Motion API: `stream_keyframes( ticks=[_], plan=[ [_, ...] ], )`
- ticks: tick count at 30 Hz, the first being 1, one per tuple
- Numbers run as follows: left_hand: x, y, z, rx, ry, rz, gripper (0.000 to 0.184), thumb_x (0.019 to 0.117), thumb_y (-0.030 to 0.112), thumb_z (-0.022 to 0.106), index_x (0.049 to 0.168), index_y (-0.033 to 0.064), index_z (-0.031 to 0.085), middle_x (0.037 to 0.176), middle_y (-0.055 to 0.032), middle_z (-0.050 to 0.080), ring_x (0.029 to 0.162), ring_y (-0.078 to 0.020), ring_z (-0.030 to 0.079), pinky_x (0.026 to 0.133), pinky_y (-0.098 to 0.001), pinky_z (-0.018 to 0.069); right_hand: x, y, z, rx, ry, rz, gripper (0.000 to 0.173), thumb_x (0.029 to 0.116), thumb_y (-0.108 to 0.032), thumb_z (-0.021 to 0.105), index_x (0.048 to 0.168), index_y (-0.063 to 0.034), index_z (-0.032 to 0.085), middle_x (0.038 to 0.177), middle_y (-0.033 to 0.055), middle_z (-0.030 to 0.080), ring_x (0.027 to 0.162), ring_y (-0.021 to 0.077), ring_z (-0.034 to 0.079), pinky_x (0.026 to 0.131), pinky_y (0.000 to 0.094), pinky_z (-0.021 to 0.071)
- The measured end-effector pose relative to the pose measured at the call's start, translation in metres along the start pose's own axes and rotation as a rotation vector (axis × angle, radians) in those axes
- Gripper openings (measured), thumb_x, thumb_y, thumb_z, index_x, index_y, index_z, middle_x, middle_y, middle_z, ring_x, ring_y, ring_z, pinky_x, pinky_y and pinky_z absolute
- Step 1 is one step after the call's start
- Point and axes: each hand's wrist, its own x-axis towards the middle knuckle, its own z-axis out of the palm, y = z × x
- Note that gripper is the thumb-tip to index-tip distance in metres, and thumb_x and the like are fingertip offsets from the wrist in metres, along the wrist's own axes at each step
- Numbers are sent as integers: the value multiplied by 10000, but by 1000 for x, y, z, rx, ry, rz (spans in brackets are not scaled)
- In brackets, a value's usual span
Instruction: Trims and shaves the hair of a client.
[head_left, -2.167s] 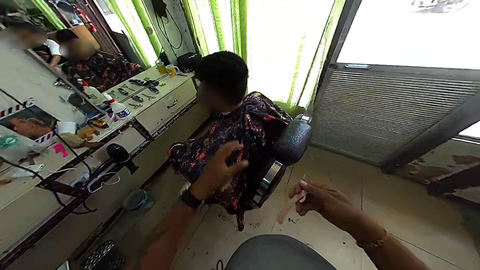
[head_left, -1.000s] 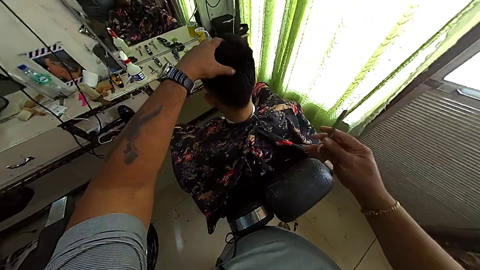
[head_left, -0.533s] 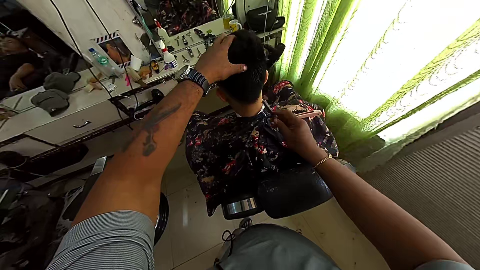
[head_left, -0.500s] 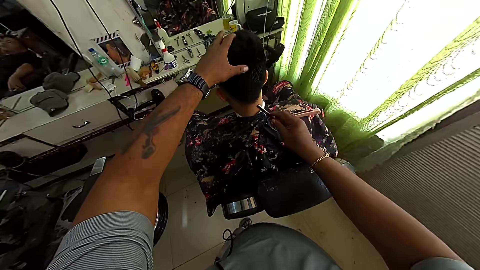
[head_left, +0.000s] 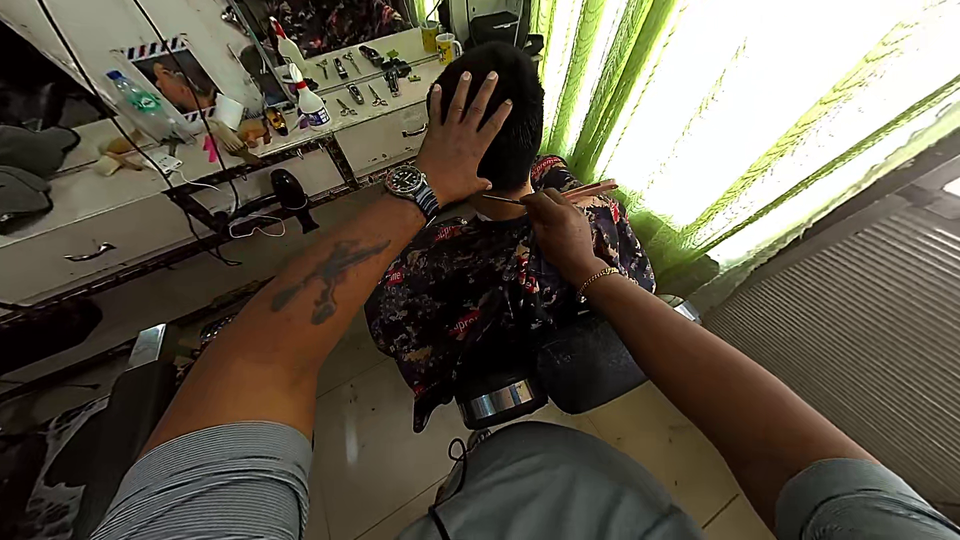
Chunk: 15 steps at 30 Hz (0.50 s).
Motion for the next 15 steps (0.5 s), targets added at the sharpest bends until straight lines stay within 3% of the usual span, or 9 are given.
stream_keyframes(
  ticks=[2,15],
  plan=[
    [1,-2,4,2,4,11,1160,762,496,854,1662,203,184,1735,-129,-32,1573,-442,-55,1184,-746,-23,7,-2,2,-34,2,-6,226,1029,-62,530,1143,-47,725,1136,160,710,1011,347,702,864,539,560],
    [2,-5,12,-21,28,34,1201,754,441,877,1667,189,139,1734,-134,-32,1573,-442,-53,1182,-742,-31,14,-12,16,-119,68,-49,265,992,8,538,1146,-57,743,1158,160,713,1003,349,709,838,523,571]
  ],
)
